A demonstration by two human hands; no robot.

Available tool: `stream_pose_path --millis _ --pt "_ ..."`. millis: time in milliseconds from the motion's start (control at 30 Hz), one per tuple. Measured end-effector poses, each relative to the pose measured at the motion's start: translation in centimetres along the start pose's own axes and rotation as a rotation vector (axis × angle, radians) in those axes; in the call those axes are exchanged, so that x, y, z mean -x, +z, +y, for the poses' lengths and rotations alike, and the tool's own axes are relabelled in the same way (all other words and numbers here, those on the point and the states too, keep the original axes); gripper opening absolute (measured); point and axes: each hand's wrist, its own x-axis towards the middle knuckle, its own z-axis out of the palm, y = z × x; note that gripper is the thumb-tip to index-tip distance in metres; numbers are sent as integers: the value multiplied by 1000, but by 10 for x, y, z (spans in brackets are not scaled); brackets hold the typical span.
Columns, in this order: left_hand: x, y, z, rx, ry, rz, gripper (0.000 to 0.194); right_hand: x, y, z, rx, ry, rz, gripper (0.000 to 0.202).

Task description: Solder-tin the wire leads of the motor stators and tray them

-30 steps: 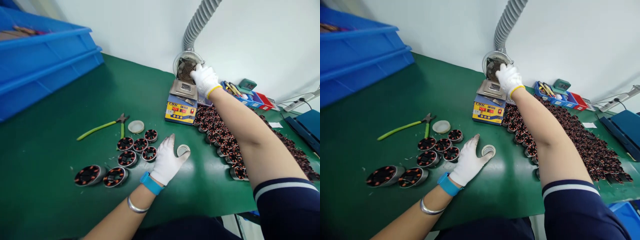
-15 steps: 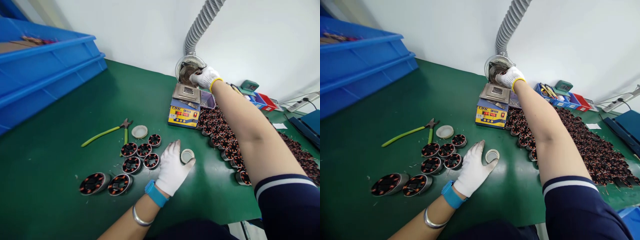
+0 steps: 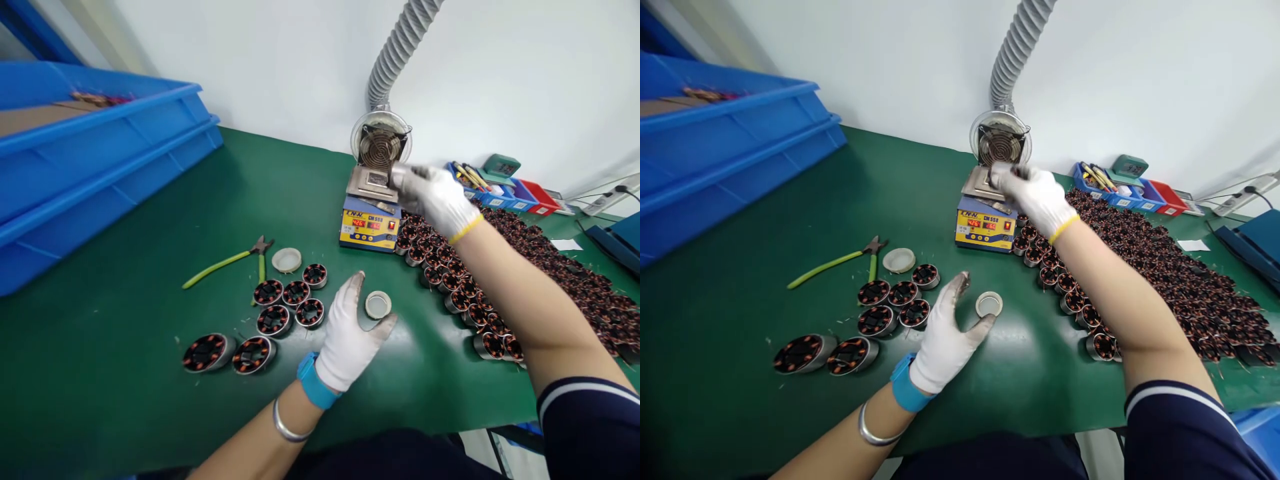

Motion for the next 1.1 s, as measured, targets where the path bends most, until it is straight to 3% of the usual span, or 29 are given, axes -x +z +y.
stream_pose_path --millis 100,200,267,333,433,500,700,867,1000,1100 --pt "-1 -16 13 47 59 89 72 93 15 21 -133 62 -141 48" --pt "3 -33 27 -64 85 81 53 173 43 44 -221 80 -174 50" --pt "9 -43 34 -191 82 51 34 207 62 54 -221 59 -168 49" --pt "16 -53 38 -305 92 28 21 224 77 59 -191 23 -150 47" --pt "26 -68 41 -433 117 18 20 230 88 59 -168 -20 -183 46" --pt "33 -78 42 -461 128 44 27 228 90 56 -242 32 -219 48" --pt "55 -87 40 -280 44 96 44 211 84 44 -880 437 -307 61" --pt "56 -80 40 -270 -13 116 42 204 72 35 -1042 663 -393 60" --pt "52 -79 47 -294 26 111 39 206 71 33 -1026 700 -397 63" --pt "50 -80 49 -308 50 101 42 211 78 35 -936 585 -370 58"
